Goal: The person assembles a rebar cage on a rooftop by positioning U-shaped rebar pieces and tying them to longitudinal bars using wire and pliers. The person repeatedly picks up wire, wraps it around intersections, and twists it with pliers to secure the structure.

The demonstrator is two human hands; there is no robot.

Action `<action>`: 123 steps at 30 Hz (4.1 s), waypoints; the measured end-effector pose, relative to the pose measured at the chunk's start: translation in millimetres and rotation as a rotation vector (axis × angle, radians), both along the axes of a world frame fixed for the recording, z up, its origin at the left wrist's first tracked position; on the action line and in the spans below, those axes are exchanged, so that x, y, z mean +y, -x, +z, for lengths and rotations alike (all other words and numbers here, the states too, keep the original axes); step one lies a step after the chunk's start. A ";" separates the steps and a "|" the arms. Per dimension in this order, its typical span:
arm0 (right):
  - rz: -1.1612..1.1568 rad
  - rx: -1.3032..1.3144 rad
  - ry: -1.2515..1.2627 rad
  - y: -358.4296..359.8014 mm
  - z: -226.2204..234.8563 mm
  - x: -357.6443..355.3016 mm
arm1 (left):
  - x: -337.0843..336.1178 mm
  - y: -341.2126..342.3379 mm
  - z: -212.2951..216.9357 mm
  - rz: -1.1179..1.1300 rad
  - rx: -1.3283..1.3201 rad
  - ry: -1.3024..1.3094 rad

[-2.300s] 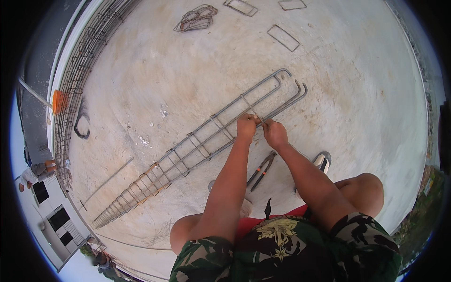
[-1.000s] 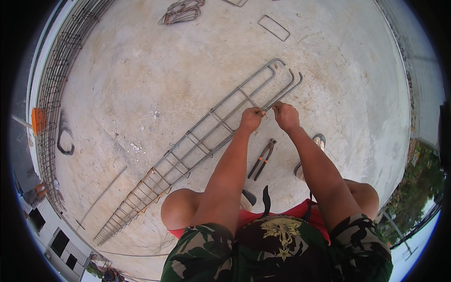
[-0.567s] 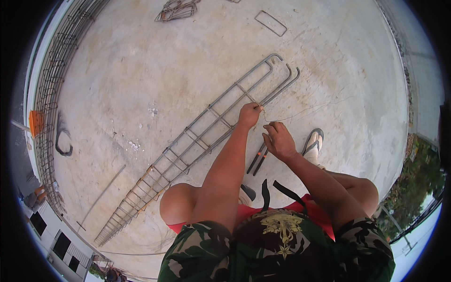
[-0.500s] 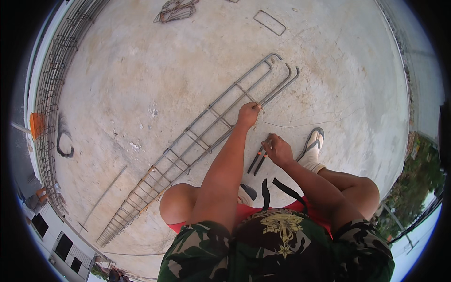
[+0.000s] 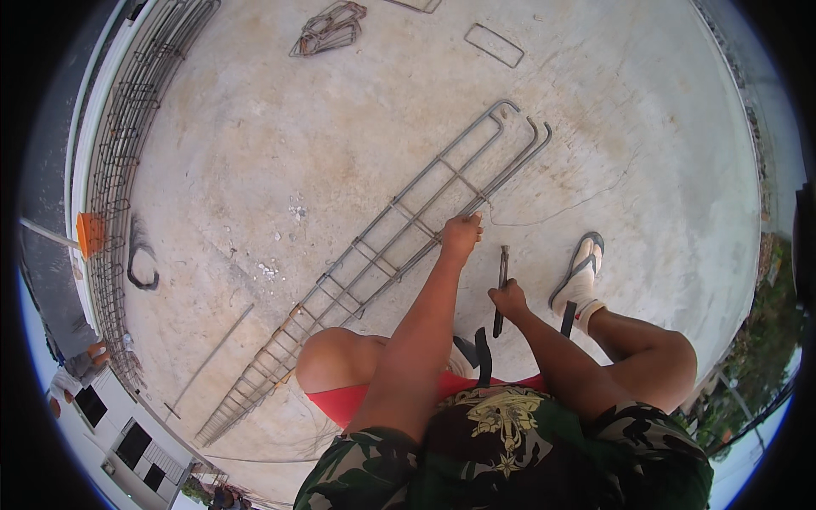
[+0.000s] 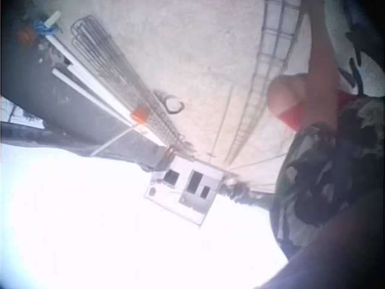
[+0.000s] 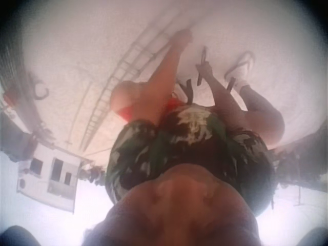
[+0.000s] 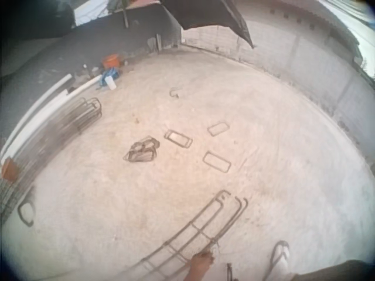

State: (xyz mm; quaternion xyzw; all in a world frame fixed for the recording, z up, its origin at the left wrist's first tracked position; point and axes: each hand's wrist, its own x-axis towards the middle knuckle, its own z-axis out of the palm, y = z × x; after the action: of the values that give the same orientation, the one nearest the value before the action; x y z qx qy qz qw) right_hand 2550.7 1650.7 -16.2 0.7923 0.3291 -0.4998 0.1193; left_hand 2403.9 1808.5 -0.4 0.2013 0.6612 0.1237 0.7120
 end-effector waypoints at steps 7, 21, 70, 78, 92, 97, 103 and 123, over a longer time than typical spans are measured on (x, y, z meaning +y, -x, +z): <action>-0.263 0.574 0.168 -45.9 161.4 59.8 | -19.6 -33.9 -5.7 0.350 -0.384 0.122; 0.836 -0.337 -0.066 -17.6 157.3 184.4 | -25.8 -55.8 -14.0 0.332 -0.300 0.036; -0.129 0.581 0.382 -54.9 115.5 174.1 | -27.2 -40.2 36.8 -0.644 0.799 -1.318; 0.179 0.368 0.058 -33.9 162.3 188.8 | 4.7 -44.8 13.2 -0.807 0.392 -1.237; -0.252 0.597 0.429 -59.2 143.4 180.3 | -7.3 -61.1 31.5 -0.714 0.354 -1.404; 0.838 -0.177 -0.090 -28.9 165.7 174.8 | 5.9 -62.5 22.8 -0.854 0.290 -1.246; 0.999 -0.464 -0.283 -34.6 145.1 140.7 | 8.2 -66.3 28.0 -0.862 0.229 -1.192; 0.967 -0.340 -0.175 -28.9 160.4 148.6 | -1.8 -57.5 31.0 -0.678 0.186 -1.276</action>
State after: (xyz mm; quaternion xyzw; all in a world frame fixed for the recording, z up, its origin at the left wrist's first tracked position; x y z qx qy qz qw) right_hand 2579.6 1799.3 144.2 0.6268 0.6739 -0.2226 0.3217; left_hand 2461.5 1806.8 30.6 0.7807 0.4193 0.2404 0.3961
